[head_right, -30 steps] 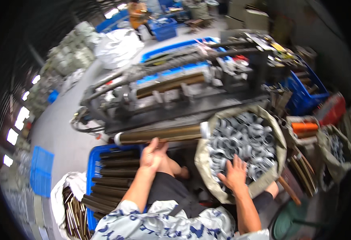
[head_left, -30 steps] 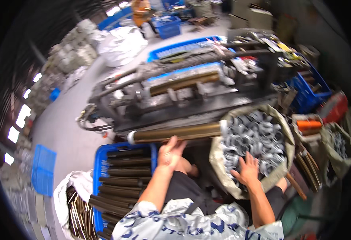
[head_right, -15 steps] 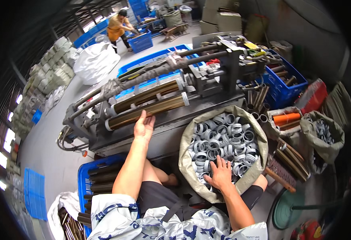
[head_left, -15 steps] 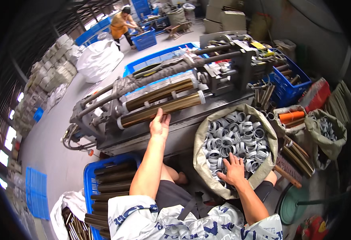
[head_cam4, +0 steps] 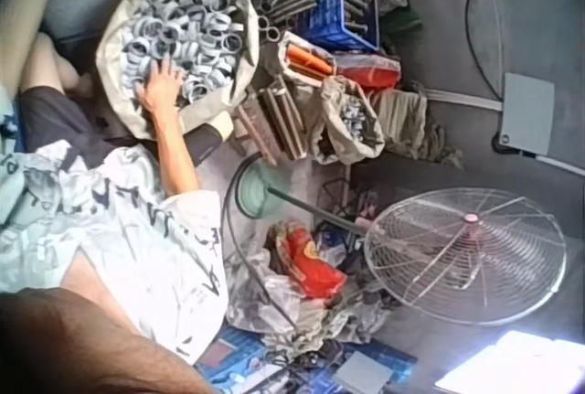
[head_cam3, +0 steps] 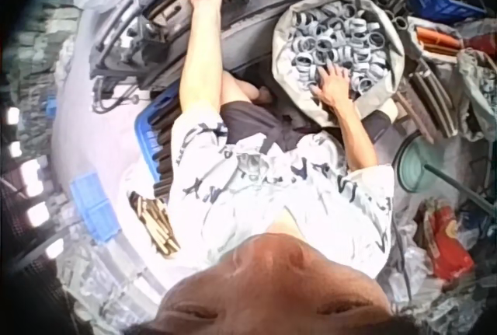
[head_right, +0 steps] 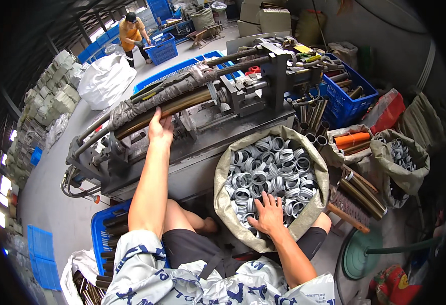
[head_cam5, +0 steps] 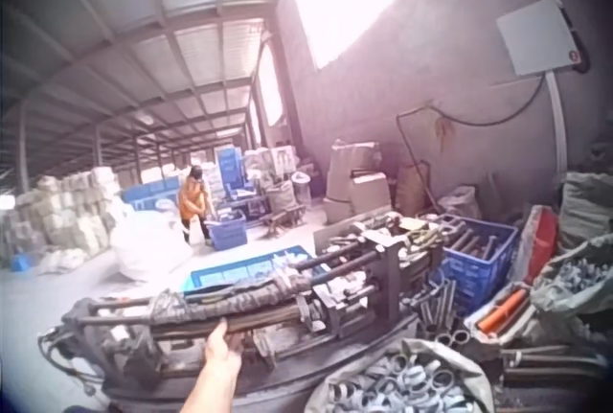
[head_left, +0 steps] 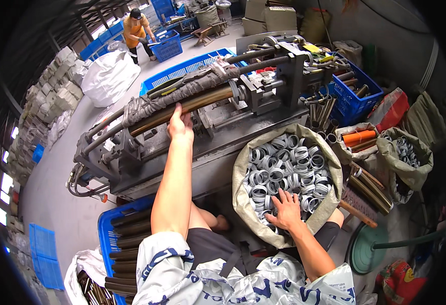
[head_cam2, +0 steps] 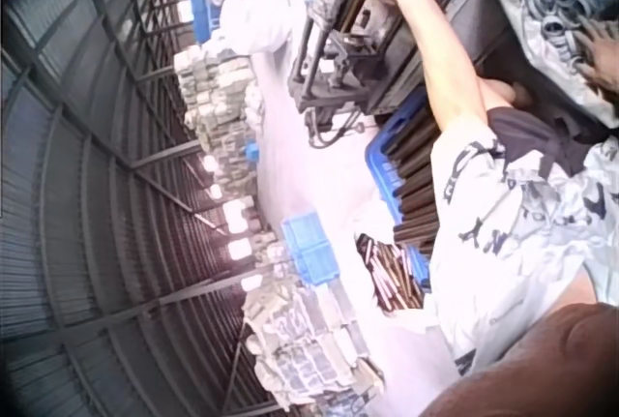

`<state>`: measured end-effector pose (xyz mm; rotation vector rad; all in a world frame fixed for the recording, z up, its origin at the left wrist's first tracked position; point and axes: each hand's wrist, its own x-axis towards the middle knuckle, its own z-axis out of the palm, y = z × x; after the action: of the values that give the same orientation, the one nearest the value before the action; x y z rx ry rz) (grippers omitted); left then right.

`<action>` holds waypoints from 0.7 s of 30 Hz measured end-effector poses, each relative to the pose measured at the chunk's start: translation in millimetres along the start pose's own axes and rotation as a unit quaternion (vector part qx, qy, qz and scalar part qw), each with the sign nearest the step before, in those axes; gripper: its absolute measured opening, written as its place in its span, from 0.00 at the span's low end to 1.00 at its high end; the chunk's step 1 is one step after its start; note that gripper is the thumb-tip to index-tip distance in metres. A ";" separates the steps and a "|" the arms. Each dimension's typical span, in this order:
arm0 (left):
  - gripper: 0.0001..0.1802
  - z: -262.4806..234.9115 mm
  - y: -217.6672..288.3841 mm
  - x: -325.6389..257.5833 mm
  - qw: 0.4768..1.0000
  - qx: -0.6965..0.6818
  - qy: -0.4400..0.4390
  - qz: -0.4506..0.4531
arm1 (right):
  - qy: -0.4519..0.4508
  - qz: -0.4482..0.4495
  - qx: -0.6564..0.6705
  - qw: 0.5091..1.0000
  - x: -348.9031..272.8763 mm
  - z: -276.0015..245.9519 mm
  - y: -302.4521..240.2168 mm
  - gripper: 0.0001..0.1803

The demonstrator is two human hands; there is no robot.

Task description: The person attaches ring caps onto the ends of metal tubes by hand and places each tube into a pressing machine to press them on.

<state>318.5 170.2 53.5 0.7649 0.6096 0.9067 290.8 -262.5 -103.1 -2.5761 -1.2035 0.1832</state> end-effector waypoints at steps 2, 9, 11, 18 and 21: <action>0.24 0.9 -4.7 21.4 0.999 0.003 0.028 -0.018 | -0.003 0.002 -0.003 1.000 1.7 1.2 -1.5 0.42; 0.28 -17.7 -47.9 49.8 0.987 0.007 0.122 -0.102 | -0.007 0.012 -0.015 1.000 1.1 3.0 1.3 0.42; 0.27 -17.8 -48.4 40.0 0.993 0.012 0.079 -0.090 | -0.013 0.019 -0.010 1.000 -1.9 -5.2 0.1 0.42; 0.32 -103.0 -19.4 -77.1 0.991 0.131 0.016 0.033 | -0.022 0.000 -0.003 1.000 -1.0 3.7 2.9 0.42; 0.29 -233.6 11.1 -133.5 0.942 0.292 0.047 0.159 | 0.046 -0.033 0.019 0.998 0.3 14.1 -6.3 0.35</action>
<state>75.0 134.3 -55.6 1.3895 0.8728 1.0749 283.1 -255.5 -114.4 -2.4788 -1.2368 0.0715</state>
